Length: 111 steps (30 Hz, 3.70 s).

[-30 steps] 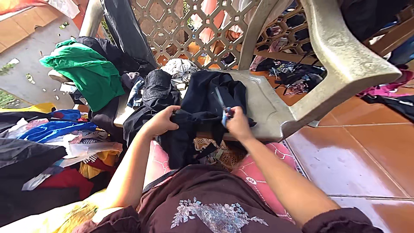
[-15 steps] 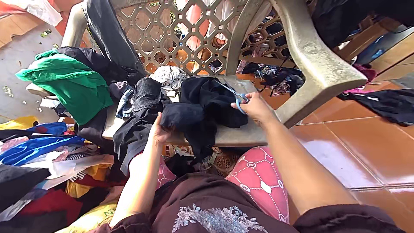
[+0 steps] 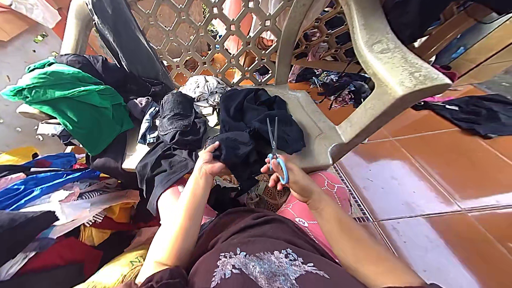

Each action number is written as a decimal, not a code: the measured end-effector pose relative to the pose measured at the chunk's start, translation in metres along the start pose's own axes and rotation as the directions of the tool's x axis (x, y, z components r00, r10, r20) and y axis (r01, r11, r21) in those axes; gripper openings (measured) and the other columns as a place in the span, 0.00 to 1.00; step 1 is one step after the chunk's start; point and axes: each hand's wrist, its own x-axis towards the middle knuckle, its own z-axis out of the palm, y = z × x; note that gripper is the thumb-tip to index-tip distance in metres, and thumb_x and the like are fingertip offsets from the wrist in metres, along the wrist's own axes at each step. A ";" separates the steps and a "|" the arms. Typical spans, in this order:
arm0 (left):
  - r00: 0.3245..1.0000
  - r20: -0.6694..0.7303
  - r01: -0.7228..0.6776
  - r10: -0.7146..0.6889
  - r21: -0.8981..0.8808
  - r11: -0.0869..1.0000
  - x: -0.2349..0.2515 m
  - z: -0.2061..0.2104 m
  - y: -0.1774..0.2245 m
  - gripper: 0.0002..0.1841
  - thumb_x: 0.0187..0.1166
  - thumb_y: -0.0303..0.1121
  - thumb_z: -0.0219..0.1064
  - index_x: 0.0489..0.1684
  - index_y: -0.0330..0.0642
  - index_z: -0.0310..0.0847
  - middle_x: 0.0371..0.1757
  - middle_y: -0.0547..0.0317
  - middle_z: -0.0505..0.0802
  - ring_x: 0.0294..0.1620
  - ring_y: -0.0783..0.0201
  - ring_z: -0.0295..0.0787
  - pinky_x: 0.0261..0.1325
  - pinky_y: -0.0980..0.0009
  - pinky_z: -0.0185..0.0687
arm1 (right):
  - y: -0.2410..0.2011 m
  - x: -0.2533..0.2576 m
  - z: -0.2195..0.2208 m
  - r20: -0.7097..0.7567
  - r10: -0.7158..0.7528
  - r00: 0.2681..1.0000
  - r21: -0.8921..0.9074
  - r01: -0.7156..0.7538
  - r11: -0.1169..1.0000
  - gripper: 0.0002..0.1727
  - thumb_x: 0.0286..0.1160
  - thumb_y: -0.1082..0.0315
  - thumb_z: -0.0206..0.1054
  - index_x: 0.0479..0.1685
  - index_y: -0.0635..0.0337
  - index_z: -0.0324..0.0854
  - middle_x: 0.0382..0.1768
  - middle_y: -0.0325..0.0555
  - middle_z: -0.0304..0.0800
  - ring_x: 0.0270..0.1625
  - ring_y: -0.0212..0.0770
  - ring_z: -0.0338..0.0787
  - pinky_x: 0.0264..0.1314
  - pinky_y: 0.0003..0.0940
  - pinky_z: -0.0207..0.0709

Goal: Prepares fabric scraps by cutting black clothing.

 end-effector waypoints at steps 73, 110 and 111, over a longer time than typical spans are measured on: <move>0.996 0.015 -0.082 0.093 0.627 0.775 -0.052 -0.049 -0.072 0.17 0.81 0.19 0.52 0.66 0.33 0.71 0.48 0.43 0.89 0.44 0.55 0.89 0.48 0.55 0.87 | -0.059 0.124 0.105 0.096 -0.120 0.988 -0.884 0.140 0.445 0.25 0.76 0.75 0.64 0.73 0.70 0.69 0.62 0.70 0.84 0.66 0.69 0.85 0.64 0.67 0.77; 0.941 0.186 -0.339 0.284 0.578 0.742 -0.024 0.005 -0.051 0.16 0.95 0.37 0.47 0.70 0.37 0.71 0.47 0.49 0.88 0.44 0.62 0.89 0.49 0.64 0.87 | -0.022 0.080 -0.049 -0.669 -0.360 0.650 -0.351 0.151 0.924 0.31 0.71 0.68 0.77 0.68 0.73 0.66 0.52 0.68 0.83 0.52 0.61 0.86 0.56 0.61 0.79; 0.957 0.152 -0.287 0.245 0.597 0.749 -0.023 0.002 -0.053 0.18 0.96 0.38 0.47 0.73 0.37 0.69 0.50 0.48 0.89 0.46 0.61 0.89 0.51 0.63 0.87 | -0.006 0.075 -0.055 -0.670 -0.280 0.687 -0.295 0.100 0.950 0.32 0.70 0.66 0.78 0.67 0.73 0.67 0.51 0.66 0.83 0.51 0.59 0.86 0.56 0.59 0.79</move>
